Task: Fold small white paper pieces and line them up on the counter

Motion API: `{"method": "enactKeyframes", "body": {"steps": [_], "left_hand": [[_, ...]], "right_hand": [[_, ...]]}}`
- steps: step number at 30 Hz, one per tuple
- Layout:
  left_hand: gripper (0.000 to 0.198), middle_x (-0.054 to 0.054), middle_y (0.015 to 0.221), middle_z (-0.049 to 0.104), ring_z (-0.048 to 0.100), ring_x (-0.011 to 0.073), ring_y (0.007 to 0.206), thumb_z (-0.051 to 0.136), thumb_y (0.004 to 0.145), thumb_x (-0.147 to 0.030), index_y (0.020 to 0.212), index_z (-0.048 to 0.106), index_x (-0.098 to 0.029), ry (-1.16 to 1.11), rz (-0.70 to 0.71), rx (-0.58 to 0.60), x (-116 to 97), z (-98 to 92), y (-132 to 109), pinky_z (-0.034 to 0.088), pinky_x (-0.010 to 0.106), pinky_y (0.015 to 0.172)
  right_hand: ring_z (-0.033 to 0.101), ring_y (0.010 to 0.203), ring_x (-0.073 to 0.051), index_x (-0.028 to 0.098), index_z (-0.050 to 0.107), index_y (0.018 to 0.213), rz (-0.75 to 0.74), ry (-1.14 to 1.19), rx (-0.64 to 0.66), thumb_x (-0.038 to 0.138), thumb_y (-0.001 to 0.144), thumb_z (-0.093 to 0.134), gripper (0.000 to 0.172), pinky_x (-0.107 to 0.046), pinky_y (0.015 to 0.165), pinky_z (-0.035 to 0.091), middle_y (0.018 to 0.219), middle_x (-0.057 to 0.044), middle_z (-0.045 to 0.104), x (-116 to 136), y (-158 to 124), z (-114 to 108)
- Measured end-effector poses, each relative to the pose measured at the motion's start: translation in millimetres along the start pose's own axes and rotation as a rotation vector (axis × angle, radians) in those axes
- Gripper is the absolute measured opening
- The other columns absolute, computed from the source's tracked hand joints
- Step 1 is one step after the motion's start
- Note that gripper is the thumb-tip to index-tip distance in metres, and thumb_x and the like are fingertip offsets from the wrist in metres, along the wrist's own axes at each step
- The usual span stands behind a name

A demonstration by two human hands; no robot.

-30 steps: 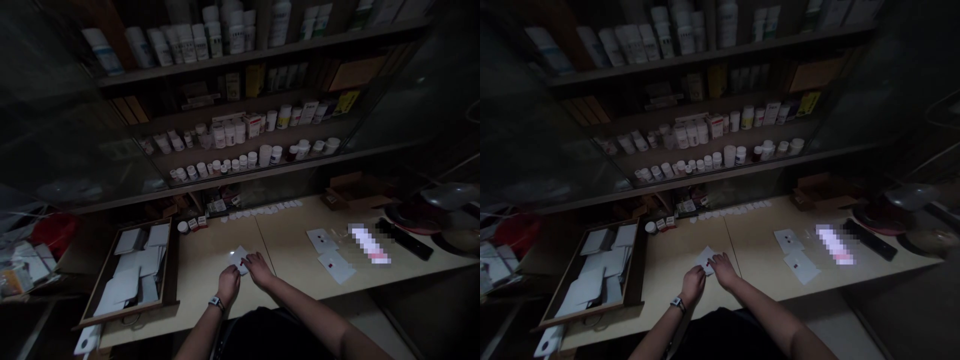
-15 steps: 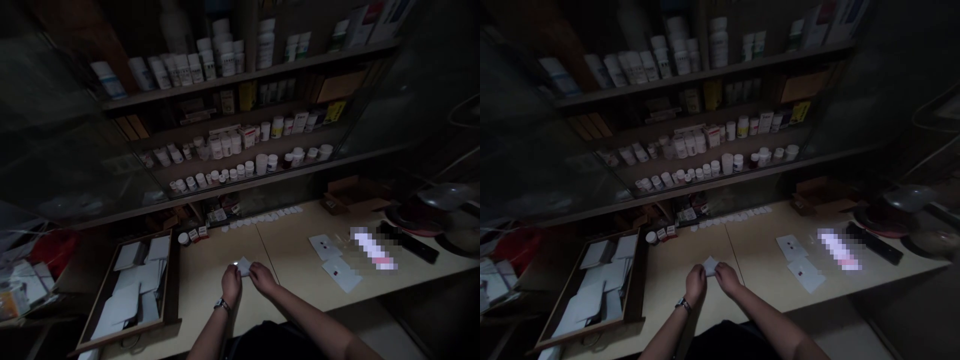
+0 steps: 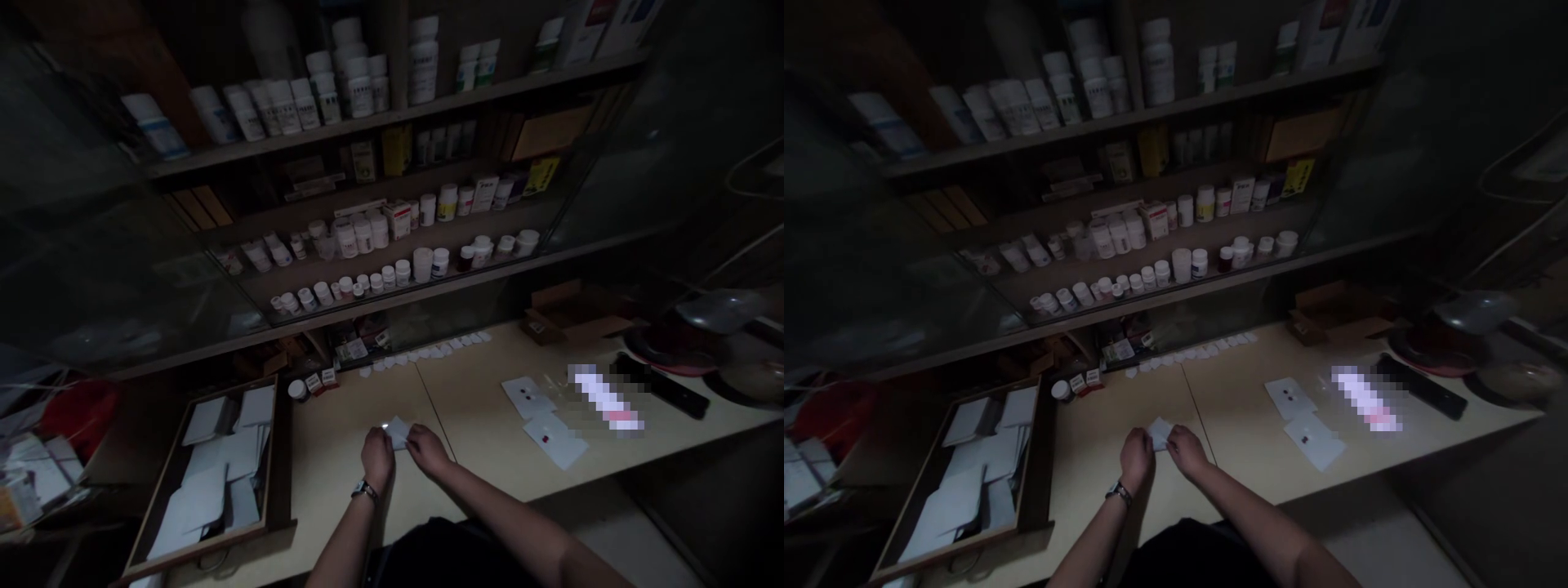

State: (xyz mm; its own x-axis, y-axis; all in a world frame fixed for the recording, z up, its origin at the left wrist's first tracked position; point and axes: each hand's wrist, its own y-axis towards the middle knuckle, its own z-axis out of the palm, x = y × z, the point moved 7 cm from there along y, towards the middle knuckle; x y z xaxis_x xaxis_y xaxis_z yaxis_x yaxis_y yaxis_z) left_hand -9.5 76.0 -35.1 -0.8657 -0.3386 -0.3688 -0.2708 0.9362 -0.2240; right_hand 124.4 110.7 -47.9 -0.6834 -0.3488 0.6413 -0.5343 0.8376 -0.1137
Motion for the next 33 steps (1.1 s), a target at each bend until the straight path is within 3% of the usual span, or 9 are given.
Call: {"method": "enactKeyframes", "body": {"steps": [8,12,16,20,27,33], "left_hand": [[0.022,0.009,0.1,0.06,0.054,0.0185,0.099,0.039,0.089,-0.016,0.094,0.061,-0.015,0.023,-0.014,0.023,-2,0.3,-2,0.037,0.025,0.081],[0.021,0.008,0.099,0.061,0.054,0.019,0.097,0.041,0.087,-0.018,0.093,0.061,-0.016,-0.043,-0.008,-0.027,-3,-6.3,-4,0.039,0.026,0.083],[0.027,0.009,0.104,0.061,0.054,0.0198,0.1,0.044,0.081,-0.012,0.102,0.061,-0.015,-0.098,0.034,-0.058,-2,-5.4,-9,0.04,0.027,0.088],[0.036,0.011,0.117,0.057,0.051,0.0207,0.11,0.04,0.083,-0.012,0.114,0.059,-0.015,-0.119,0.112,-0.113,2,2.4,-18,0.041,0.03,0.095],[0.039,0.013,0.126,0.051,0.046,0.0244,0.116,0.039,0.088,-0.015,0.125,0.053,-0.017,0.062,0.336,-0.119,1,21.9,-32,0.042,0.038,0.097],[0.043,0.014,0.131,0.047,0.045,0.0268,0.117,0.042,0.088,-0.018,0.131,0.049,-0.019,0.187,0.356,-0.122,-3,26.2,-35,0.04,0.042,0.097]], "right_hand": [[0.057,0.085,-0.018,0.018,0.069,0.075,0.088,0.012,-0.022,0.022,0.084,0.055,0.017,-0.024,0.072,0.038,0.087,-0.005,0.063,-4,6,0],[0.058,0.082,-0.017,0.017,0.068,0.075,0.077,0.048,-0.032,0.019,0.083,0.055,0.016,-0.024,0.072,0.039,0.084,-0.005,0.063,-9,10,1],[0.057,0.081,-0.016,0.017,0.066,0.072,0.035,0.1,-0.075,0.016,0.082,0.055,0.015,-0.024,0.073,0.04,0.084,-0.005,0.06,-10,10,2],[0.056,0.08,-0.016,0.017,0.064,0.071,0.036,0.096,-0.101,0.015,0.082,0.055,0.013,-0.024,0.073,0.041,0.083,-0.004,0.058,-12,10,3],[0.055,0.078,-0.015,0.016,0.062,0.073,0.033,0.073,-0.083,0.013,0.082,0.054,0.012,-0.024,0.072,0.04,0.085,-0.004,0.056,-15,17,5],[0.054,0.077,-0.015,0.015,0.06,0.072,0.022,0.069,-0.067,0.012,0.082,0.052,0.014,-0.024,0.071,0.04,0.085,-0.005,0.055,-16,20,6]]}}
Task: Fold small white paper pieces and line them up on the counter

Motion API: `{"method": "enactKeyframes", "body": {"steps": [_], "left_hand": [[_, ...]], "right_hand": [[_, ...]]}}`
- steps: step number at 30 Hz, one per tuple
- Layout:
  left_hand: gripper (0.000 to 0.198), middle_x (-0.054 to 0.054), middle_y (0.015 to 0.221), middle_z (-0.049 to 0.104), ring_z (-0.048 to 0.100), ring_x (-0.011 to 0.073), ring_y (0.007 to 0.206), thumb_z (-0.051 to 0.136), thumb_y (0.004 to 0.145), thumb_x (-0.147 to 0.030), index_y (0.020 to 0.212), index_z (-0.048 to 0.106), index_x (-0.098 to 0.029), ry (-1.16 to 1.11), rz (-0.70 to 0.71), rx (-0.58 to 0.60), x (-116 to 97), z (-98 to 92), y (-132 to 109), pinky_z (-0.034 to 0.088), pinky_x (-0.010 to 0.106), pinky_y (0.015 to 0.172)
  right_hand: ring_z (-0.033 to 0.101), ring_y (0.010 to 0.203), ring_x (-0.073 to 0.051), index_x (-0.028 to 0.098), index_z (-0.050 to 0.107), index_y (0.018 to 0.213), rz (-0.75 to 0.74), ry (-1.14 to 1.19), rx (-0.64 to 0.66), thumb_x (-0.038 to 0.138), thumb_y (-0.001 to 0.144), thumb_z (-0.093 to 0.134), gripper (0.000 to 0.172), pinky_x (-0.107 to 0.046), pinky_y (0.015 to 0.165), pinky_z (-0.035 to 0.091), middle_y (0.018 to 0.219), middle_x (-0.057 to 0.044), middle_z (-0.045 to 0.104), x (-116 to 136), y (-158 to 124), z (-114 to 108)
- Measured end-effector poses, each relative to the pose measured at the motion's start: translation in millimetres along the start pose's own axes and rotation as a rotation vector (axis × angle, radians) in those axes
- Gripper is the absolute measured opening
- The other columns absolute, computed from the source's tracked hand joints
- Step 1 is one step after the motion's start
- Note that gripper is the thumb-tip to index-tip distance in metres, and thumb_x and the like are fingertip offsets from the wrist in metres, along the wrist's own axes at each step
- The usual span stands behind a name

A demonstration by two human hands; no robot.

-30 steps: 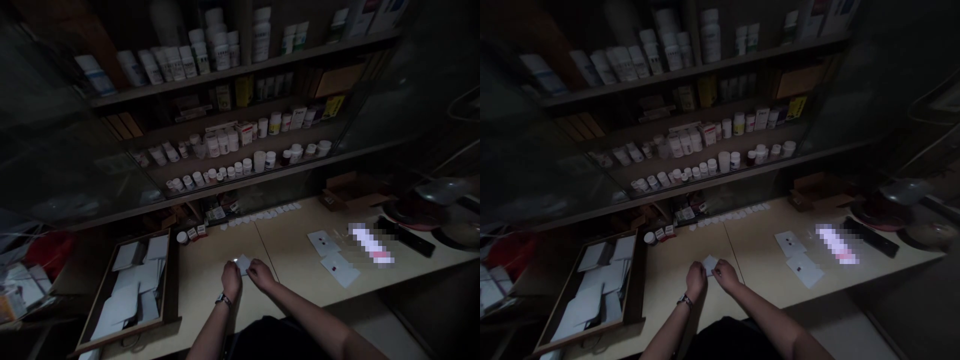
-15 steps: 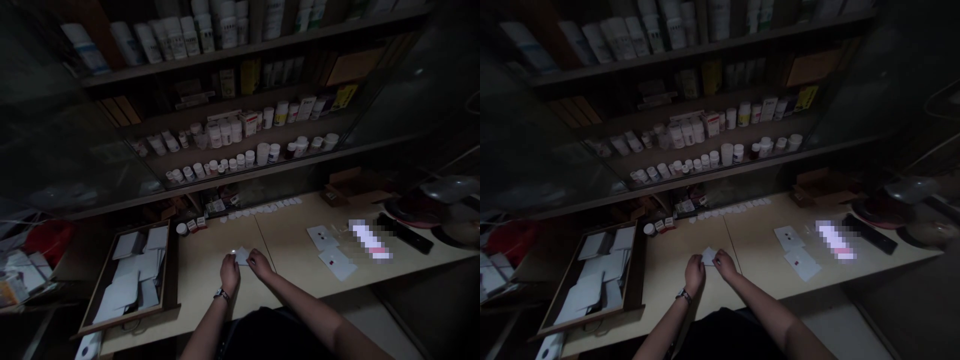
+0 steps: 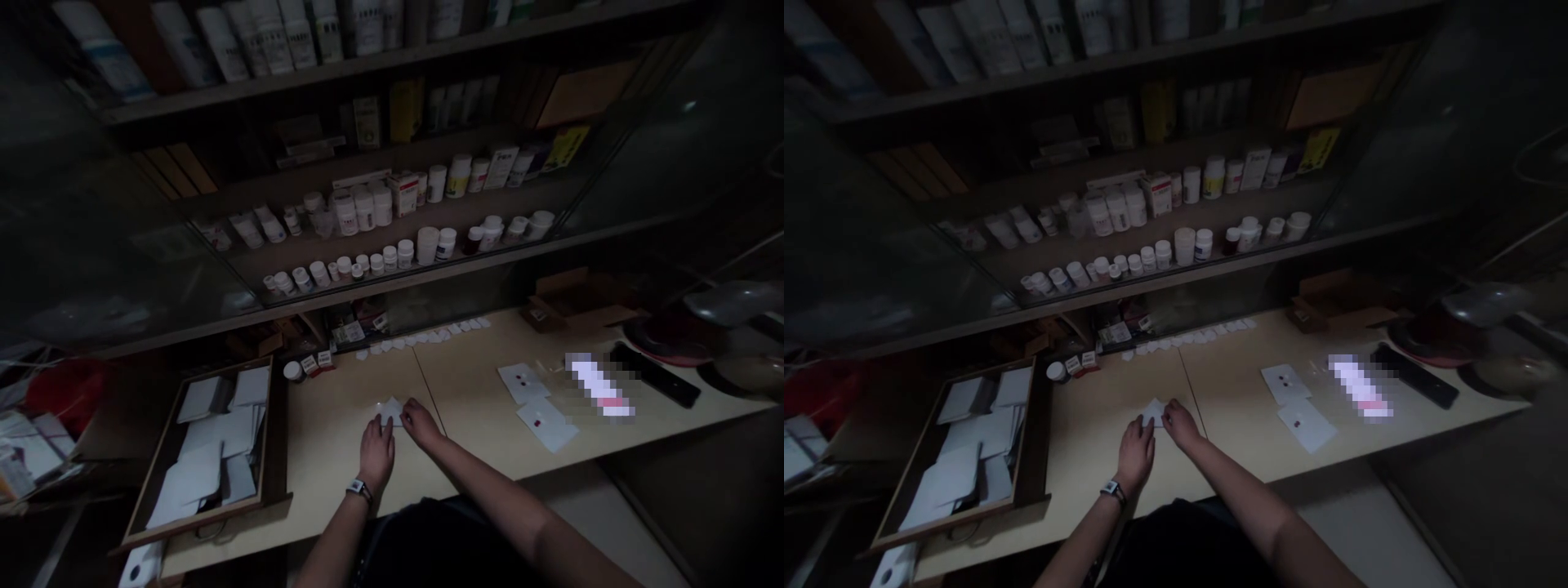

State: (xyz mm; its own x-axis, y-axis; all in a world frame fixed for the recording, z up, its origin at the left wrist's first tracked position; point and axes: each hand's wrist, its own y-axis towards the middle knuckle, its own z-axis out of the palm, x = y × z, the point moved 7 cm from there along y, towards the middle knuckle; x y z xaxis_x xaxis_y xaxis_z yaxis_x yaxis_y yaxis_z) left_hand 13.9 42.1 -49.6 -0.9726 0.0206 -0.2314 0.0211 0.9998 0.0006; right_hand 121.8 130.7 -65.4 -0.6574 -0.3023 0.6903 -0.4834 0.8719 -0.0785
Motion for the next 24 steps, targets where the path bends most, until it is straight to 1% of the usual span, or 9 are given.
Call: {"method": "enactKeyframes", "body": {"steps": [6,9,12,15,17,19,20,22,24], "left_hand": [[0.048,0.014,0.139,0.041,0.039,0.0309,0.123,0.045,0.089,-0.022,0.137,0.043,-0.022,0.047,-0.049,0.042,-4,-1.9,0,0.037,0.045,0.097],[0.049,0.014,0.142,0.038,0.038,0.0305,0.125,0.042,0.09,-0.024,0.139,0.04,-0.023,0.056,-0.073,0.053,-5,-0.4,0,0.036,0.045,0.097],[0.05,0.014,0.143,0.037,0.037,0.0303,0.125,0.04,0.091,-0.026,0.141,0.037,-0.024,0.064,-0.087,0.057,-5,1.5,-1,0.036,0.046,0.097],[0.049,0.014,0.143,0.038,0.037,0.0307,0.126,0.04,0.091,-0.026,0.14,0.039,-0.023,0.064,-0.094,0.06,-6,1.4,-1,0.036,0.046,0.097],[0.049,0.015,0.143,0.038,0.037,0.031,0.126,0.04,0.091,-0.026,0.139,0.04,-0.022,0.063,-0.097,0.068,-7,0.9,0,0.036,0.046,0.097],[0.049,0.016,0.144,0.037,0.035,0.0316,0.128,0.04,0.09,-0.024,0.139,0.04,-0.021,0.061,-0.107,0.088,-7,1.9,0,0.035,0.048,0.098],[0.05,0.015,0.145,0.035,0.034,0.0319,0.129,0.039,0.09,-0.024,0.14,0.039,-0.021,0.059,-0.111,0.099,-7,3.2,0,0.035,0.049,0.099],[0.052,0.014,0.148,0.03,0.029,0.0321,0.133,0.038,0.09,-0.024,0.142,0.035,-0.021,0.055,-0.107,0.118,-6,7.6,0,0.033,0.051,0.1],[0.054,0.011,0.151,0.025,0.023,0.0308,0.137,0.036,0.09,-0.024,0.144,0.03,-0.022,0.06,-0.078,0.13,-6,14.0,-1,0.029,0.055,0.103]], "right_hand": [[0.054,0.076,-0.015,0.015,0.059,0.071,-0.004,0.006,-0.001,0.008,0.08,0.052,0.013,-0.024,0.071,0.04,0.084,-0.005,0.054,-3,1,3],[0.054,0.077,-0.015,0.015,0.059,0.072,-0.001,0.01,0.004,0.009,0.08,0.051,0.013,-0.025,0.073,0.041,0.086,-0.005,0.055,-3,1,2],[0.056,0.084,-0.016,0.016,0.062,0.084,0.021,-0.013,0.011,0.01,0.081,0.05,0.014,-0.026,0.077,0.043,0.094,-0.006,0.057,0,-1,-4],[0.055,0.099,-0.02,0.016,0.062,0.105,-0.022,-0.114,0.027,0.01,0.082,0.046,0.028,-0.031,0.085,0.042,0.108,-0.01,0.059,8,-8,-8],[0.05,0.113,-0.024,0.016,0.059,0.116,-0.144,-0.201,0.065,0.013,0.084,0.044,0.036,-0.038,0.096,0.038,0.12,-0.013,0.058,18,-17,-4],[0.041,0.125,-0.026,0.017,0.052,0.128,-0.263,-0.265,0.114,0.017,0.088,0.042,0.042,-0.044,0.106,0.027,0.132,-0.013,0.052,27,-29,5],[0.037,0.13,-0.025,0.017,0.047,0.133,-0.294,-0.289,0.137,0.021,0.089,0.041,0.045,-0.046,0.109,0.022,0.137,-0.013,0.047,28,-34,10],[0.029,0.135,-0.025,0.017,0.037,0.141,-0.295,-0.33,0.175,0.027,0.091,0.04,0.051,-0.05,0.112,0.015,0.145,-0.013,0.038,26,-43,19],[0.025,0.137,-0.026,0.017,0.03,0.144,-0.276,-0.355,0.203,0.03,0.091,0.041,0.056,-0.053,0.112,0.012,0.148,-0.013,0.031,22,-48,24]]}}
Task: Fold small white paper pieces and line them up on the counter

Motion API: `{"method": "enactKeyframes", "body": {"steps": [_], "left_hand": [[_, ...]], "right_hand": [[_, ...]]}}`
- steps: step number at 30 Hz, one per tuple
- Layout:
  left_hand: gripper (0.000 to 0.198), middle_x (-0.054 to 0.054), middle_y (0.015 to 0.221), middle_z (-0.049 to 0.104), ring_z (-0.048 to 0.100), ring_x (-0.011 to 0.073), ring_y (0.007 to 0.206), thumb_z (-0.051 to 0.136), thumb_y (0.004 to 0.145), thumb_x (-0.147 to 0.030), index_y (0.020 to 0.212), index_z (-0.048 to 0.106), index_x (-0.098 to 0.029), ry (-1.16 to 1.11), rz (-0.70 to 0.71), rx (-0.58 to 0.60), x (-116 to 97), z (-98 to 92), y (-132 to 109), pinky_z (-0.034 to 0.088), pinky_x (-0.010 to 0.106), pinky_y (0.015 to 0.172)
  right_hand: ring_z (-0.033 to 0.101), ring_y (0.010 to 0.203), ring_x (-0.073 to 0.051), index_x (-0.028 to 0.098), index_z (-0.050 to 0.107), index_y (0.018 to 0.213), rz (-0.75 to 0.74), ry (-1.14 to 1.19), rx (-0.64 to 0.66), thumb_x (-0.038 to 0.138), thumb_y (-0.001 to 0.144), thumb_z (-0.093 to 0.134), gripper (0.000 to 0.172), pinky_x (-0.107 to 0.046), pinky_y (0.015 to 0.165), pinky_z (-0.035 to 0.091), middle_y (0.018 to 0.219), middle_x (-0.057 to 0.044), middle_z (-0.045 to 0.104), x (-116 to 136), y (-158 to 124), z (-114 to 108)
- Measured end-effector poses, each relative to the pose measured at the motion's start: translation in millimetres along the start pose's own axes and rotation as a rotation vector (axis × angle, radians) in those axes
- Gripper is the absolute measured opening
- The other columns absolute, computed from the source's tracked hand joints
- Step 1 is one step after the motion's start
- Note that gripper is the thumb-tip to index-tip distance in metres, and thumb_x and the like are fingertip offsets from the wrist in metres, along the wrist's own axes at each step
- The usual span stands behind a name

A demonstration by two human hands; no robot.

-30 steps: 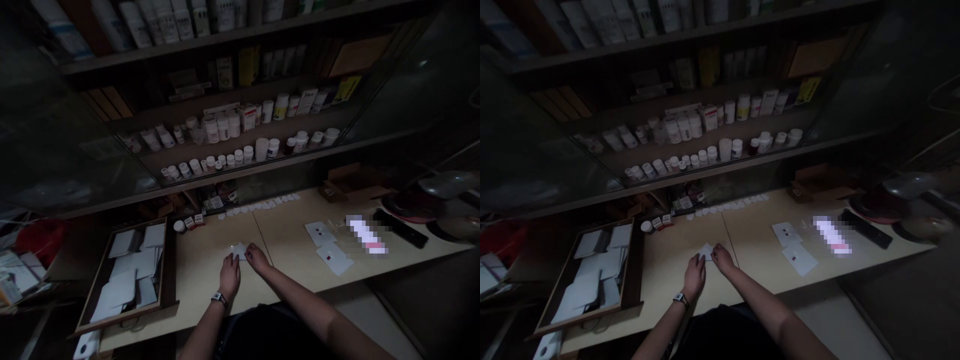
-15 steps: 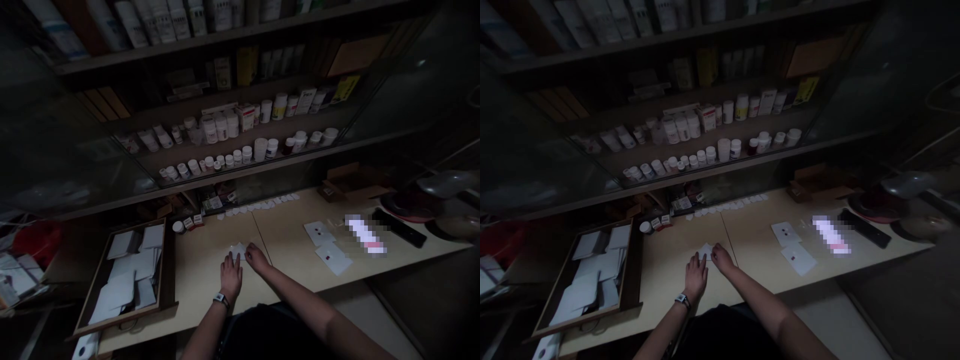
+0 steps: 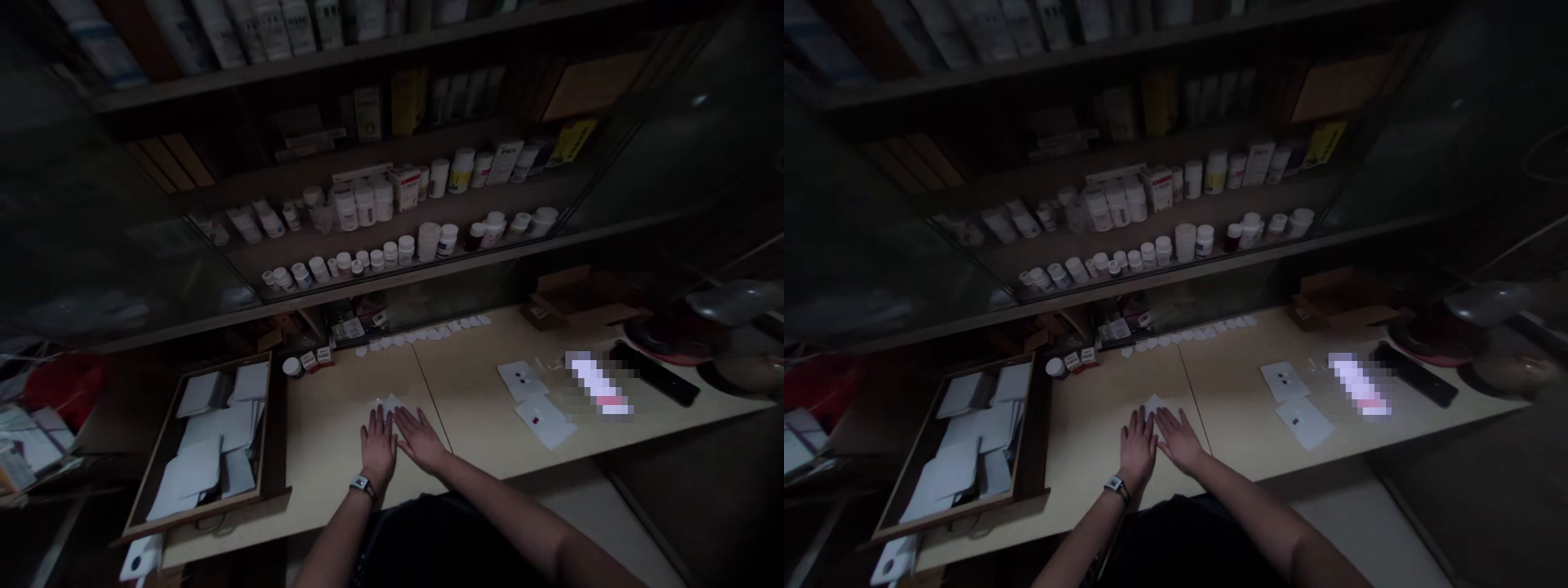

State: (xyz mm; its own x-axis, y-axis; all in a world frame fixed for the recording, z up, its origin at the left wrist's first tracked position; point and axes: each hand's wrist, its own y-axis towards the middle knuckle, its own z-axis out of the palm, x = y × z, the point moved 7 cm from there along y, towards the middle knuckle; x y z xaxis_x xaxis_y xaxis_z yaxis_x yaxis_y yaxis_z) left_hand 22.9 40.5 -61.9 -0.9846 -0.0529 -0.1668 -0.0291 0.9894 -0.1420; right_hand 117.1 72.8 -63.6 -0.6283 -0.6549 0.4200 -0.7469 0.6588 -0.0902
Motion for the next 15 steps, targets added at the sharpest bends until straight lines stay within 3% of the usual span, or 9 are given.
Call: {"method": "enactKeyframes", "body": {"steps": [5,9,12,15], "left_hand": [[0.058,0.008,0.153,0.021,0.015,0.0278,0.14,0.032,0.092,-0.029,0.147,0.018,-0.021,0.03,0.031,0.021,3,15.4,-3,0.017,0.059,0.108],[0.061,0.008,0.153,0.018,0.012,0.0285,0.141,0.033,0.092,-0.032,0.148,0.013,-0.02,0.031,0.053,-0.006,-2,11.7,-6,0.014,0.061,0.109],[0.06,0.009,0.153,0.02,0.015,0.0249,0.141,0.033,0.092,-0.029,0.148,0.015,-0.017,0.006,0.144,0.011,-13,9.6,-8,0.015,0.055,0.111],[0.059,0.011,0.152,0.022,0.019,0.0249,0.14,0.033,0.091,-0.027,0.147,0.019,-0.014,-0.015,0.132,0.041,-16,11.4,-8,0.02,0.052,0.111]], "right_hand": [[0.021,0.139,-0.027,0.019,0.024,0.146,0.0,-0.018,0.018,0.033,0.091,0.042,0.059,-0.055,0.112,0.008,0.151,-0.012,0.025,-5,-8,3],[0.02,0.139,-0.028,0.019,0.023,0.146,0.021,-0.053,0.005,0.033,0.091,0.042,0.06,-0.058,0.111,0.005,0.151,-0.012,0.025,-8,-11,4],[0.02,0.139,-0.029,0.017,0.024,0.146,0.027,-0.058,0.014,0.032,0.091,0.042,0.061,-0.06,0.11,0.004,0.151,-0.014,0.025,-6,-11,5],[0.021,0.138,-0.03,0.016,0.026,0.146,0.037,-0.048,0.012,0.032,0.09,0.042,0.06,-0.06,0.11,0.004,0.15,-0.015,0.026,-2,-10,2]]}}
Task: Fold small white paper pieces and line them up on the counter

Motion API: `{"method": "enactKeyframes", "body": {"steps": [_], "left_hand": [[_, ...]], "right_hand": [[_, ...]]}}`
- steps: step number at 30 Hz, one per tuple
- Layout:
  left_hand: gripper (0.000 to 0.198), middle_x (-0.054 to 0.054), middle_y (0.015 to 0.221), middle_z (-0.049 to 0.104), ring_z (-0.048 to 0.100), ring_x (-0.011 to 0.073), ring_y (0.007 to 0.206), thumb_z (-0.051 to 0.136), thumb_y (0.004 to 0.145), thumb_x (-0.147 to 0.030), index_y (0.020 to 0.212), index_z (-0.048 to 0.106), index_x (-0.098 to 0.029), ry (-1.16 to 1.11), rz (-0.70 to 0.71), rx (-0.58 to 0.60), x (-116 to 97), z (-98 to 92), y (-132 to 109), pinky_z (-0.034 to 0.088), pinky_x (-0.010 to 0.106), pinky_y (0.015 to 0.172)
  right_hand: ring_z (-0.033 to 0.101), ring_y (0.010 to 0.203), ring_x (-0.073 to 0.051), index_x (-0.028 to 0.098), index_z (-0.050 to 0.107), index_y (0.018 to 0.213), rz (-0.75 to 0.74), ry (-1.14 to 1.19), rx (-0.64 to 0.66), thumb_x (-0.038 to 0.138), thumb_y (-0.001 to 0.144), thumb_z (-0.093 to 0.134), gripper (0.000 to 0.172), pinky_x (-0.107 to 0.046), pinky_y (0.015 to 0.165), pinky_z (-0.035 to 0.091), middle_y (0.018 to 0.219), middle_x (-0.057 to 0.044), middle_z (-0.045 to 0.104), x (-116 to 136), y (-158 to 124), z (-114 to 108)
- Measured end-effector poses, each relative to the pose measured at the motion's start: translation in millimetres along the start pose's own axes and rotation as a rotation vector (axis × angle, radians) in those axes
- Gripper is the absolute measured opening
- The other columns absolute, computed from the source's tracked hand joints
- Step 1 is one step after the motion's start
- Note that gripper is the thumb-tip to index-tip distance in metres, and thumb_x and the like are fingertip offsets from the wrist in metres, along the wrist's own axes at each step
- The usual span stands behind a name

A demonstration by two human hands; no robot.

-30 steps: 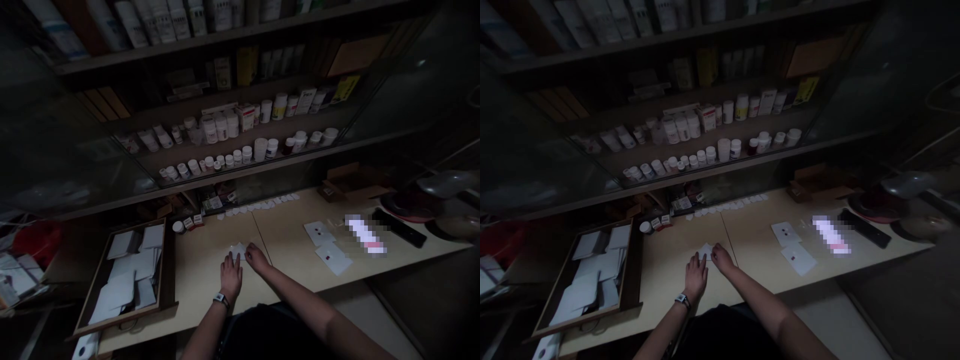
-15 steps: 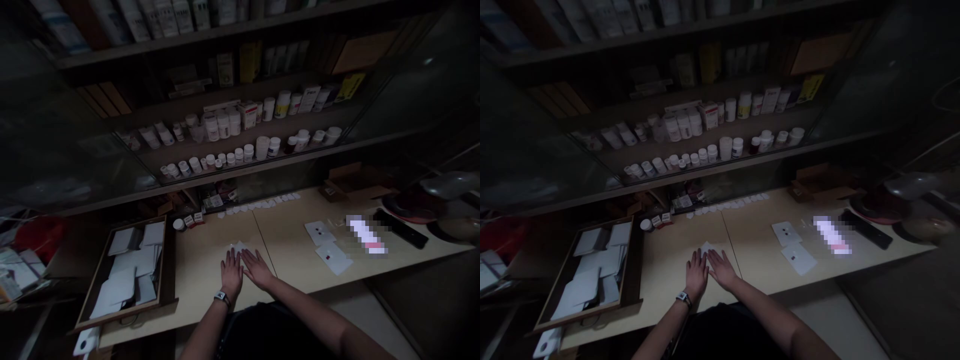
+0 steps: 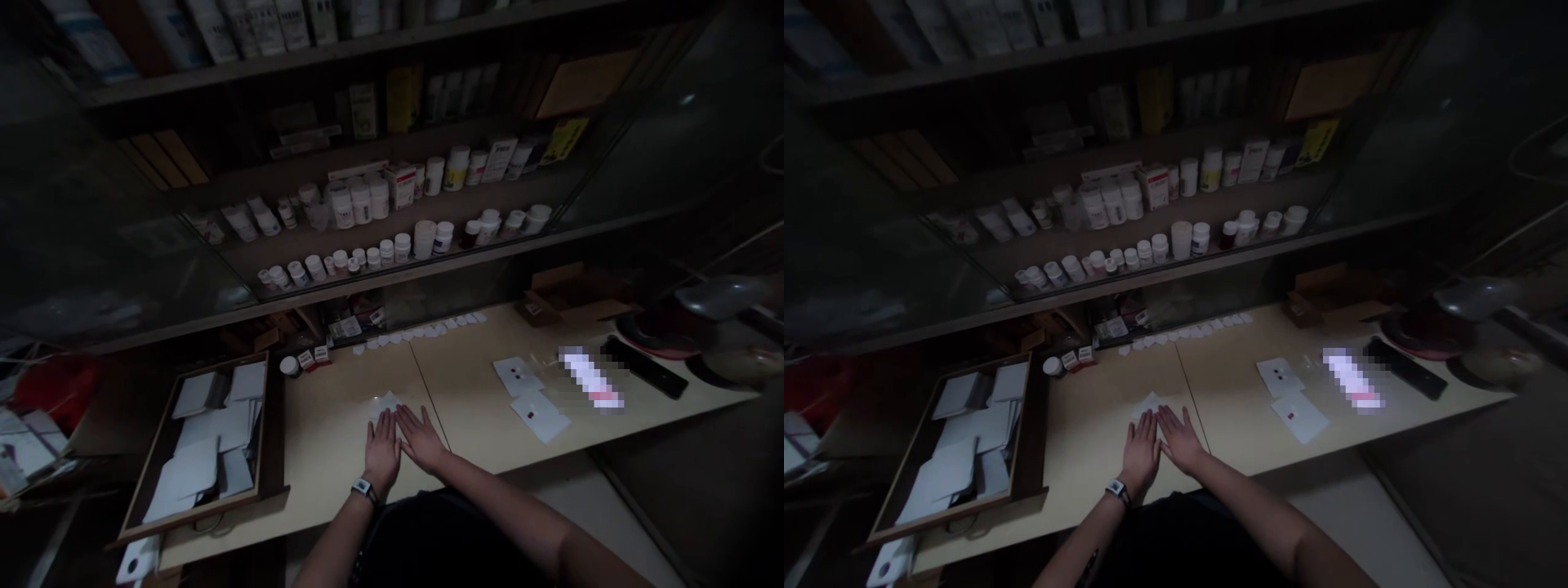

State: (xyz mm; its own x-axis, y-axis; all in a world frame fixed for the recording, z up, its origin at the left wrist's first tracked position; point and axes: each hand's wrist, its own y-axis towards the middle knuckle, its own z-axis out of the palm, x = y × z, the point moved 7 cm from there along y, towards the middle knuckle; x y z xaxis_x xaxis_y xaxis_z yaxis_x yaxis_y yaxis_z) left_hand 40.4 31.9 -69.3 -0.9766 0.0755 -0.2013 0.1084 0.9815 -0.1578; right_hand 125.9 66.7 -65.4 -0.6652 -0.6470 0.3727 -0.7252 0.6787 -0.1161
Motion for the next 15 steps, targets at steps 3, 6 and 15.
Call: {"method": "enactKeyframes", "body": {"steps": [3,6,15], "left_hand": [[0.058,0.012,0.152,0.022,0.02,0.0275,0.139,0.033,0.091,-0.028,0.146,0.022,-0.015,-0.005,-0.037,0.015,0,-0.2,3,0.02,0.054,0.11],[0.057,0.012,0.151,0.025,0.02,0.0279,0.139,0.032,0.092,-0.03,0.146,0.024,-0.014,-0.028,-0.047,0.033,-1,-4.2,8,0.02,0.053,0.11],[0.063,0.011,0.152,0.02,0.016,0.0264,0.14,0.033,0.092,-0.038,0.148,0.015,-0.015,-0.059,0.024,0.071,9,-9.8,9,0.017,0.053,0.111]], "right_hand": [[0.021,0.138,-0.03,0.016,0.026,0.146,0.018,0.008,-0.007,0.029,0.089,0.041,0.06,-0.06,0.11,0.003,0.149,-0.015,0.027,1,0,-5],[0.02,0.139,-0.029,0.016,0.023,0.147,-0.01,0.017,-0.021,0.024,0.087,0.041,0.063,-0.06,0.11,0.003,0.15,-0.014,0.025,1,2,-11],[0.02,0.139,-0.027,0.018,0.025,0.146,-0.081,0.048,0.046,0.028,0.088,0.043,0.061,-0.06,0.11,0.003,0.15,-0.014,0.026,-12,7,-12]]}}
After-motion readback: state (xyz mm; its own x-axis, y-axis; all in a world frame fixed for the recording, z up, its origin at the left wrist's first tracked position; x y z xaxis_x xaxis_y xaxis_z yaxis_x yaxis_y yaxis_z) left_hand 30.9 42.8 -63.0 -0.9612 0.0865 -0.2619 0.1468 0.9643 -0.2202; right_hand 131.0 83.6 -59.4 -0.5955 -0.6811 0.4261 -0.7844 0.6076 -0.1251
